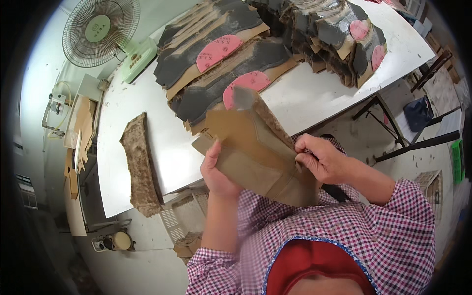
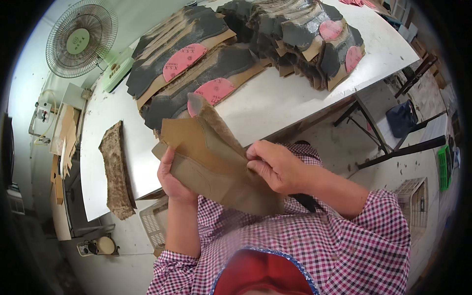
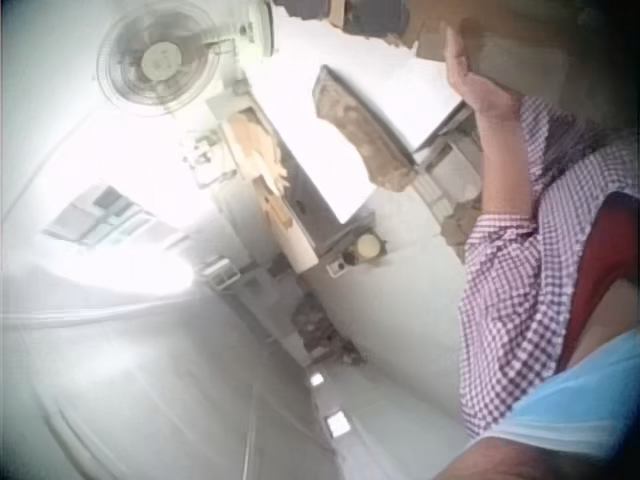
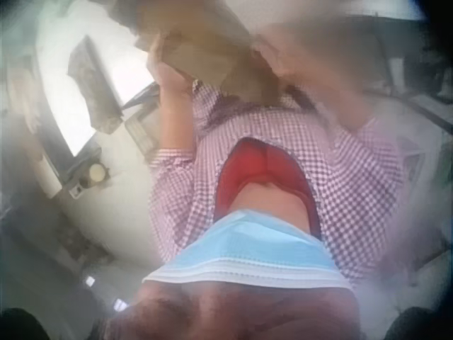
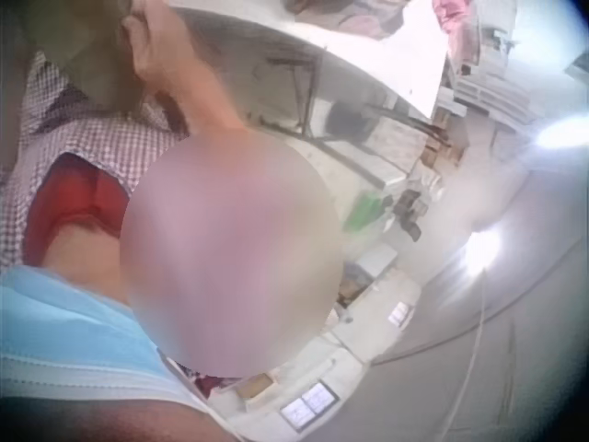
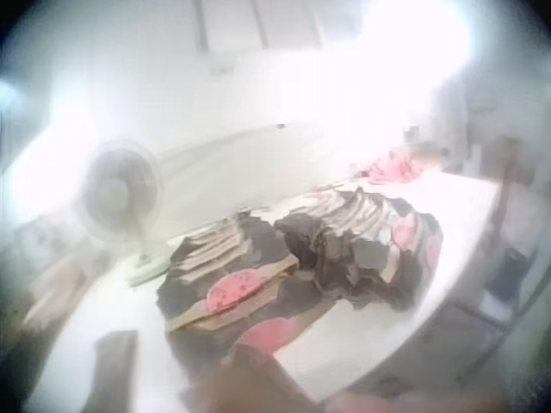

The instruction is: The person repeatedly picks up individual pieces of material from a stack on a table, turns them over to inspect both sides, and places them back on the stack. The person handles the materials by hand without using any tools.

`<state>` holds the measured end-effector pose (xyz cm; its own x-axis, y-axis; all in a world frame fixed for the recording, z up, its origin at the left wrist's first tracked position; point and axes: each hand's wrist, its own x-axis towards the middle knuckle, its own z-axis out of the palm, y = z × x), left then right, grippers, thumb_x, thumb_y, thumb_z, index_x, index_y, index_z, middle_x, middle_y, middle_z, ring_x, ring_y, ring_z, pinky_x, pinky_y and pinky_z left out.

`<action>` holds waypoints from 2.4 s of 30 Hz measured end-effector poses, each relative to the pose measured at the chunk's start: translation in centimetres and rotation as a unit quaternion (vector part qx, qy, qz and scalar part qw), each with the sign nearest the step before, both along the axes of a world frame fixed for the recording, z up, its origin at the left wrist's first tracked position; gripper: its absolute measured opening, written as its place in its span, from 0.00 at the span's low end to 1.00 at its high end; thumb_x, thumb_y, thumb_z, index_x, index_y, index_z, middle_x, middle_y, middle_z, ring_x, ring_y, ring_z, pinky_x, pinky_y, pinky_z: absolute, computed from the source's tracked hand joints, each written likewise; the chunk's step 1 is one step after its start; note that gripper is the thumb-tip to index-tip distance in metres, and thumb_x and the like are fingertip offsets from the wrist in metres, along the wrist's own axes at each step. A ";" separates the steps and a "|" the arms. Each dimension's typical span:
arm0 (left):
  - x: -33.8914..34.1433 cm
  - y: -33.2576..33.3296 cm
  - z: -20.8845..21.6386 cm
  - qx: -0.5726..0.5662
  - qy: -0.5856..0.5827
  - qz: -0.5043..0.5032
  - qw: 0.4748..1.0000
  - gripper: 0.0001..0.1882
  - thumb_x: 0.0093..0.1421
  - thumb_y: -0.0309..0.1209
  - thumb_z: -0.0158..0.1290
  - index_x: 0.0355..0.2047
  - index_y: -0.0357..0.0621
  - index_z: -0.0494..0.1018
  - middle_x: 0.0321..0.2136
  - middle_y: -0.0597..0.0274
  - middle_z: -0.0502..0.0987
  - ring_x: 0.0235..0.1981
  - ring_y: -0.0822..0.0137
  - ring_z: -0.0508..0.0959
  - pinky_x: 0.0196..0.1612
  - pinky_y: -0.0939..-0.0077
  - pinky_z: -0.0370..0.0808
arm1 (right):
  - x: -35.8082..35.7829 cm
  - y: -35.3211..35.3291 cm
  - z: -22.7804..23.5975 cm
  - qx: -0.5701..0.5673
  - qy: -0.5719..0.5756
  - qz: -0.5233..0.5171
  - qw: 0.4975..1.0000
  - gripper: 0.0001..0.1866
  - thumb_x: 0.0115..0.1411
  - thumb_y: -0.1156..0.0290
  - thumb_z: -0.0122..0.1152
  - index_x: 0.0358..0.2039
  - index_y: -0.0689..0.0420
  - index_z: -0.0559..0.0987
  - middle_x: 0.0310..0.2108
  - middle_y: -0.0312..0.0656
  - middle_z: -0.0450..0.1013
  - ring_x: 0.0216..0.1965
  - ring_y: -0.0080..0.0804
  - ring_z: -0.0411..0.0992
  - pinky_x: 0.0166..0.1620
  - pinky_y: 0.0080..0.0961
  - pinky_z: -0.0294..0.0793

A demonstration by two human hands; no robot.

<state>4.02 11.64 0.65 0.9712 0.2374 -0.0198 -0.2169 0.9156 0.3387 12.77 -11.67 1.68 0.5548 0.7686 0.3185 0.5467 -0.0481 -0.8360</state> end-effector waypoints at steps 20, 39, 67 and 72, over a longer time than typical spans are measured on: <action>-3.9 -0.9 0.6 0.050 0.093 0.008 0.994 0.29 0.58 0.32 0.47 0.59 0.33 0.62 0.56 0.47 0.68 0.57 0.50 0.69 0.61 0.55 0.65 | 6.1 3.3 1.4 0.166 0.543 0.030 0.823 0.14 0.57 0.70 0.64 0.40 0.66 0.78 0.38 0.43 0.79 0.36 0.28 0.79 0.44 0.23 0.78; -3.1 -2.5 2.8 -0.012 0.029 0.045 0.998 0.25 0.65 0.35 0.39 0.60 0.36 0.60 0.59 0.47 0.66 0.59 0.48 0.68 0.62 0.49 0.64 | -1.0 1.0 3.9 0.118 -0.226 -0.110 0.961 0.19 0.48 0.78 0.69 0.42 0.62 0.76 0.36 0.46 0.73 0.34 0.41 0.74 0.37 0.28 0.76; -3.7 -2.8 3.3 0.213 -0.013 0.027 0.977 0.24 0.63 0.35 0.39 0.57 0.36 0.64 0.54 0.49 0.70 0.56 0.53 0.71 0.60 0.56 0.65 | -2.6 0.8 2.8 0.101 -0.009 -0.066 0.993 0.11 0.54 0.75 0.66 0.36 0.61 0.74 0.26 0.45 0.72 0.27 0.43 0.73 0.30 0.32 0.72; -3.9 -3.8 3.0 0.224 0.045 0.031 0.973 0.25 0.62 0.36 0.41 0.57 0.35 0.64 0.53 0.49 0.71 0.54 0.53 0.72 0.59 0.57 0.66 | -2.4 1.4 4.1 0.098 -0.077 -0.090 0.988 0.10 0.54 0.75 0.66 0.35 0.61 0.74 0.26 0.46 0.72 0.27 0.41 0.73 0.30 0.31 0.72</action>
<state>0.08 7.87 3.70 0.9539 0.2997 0.0148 -0.2178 0.6577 0.7211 10.34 -10.27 5.82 0.6105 0.5774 0.5422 0.6653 -0.0024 -0.7465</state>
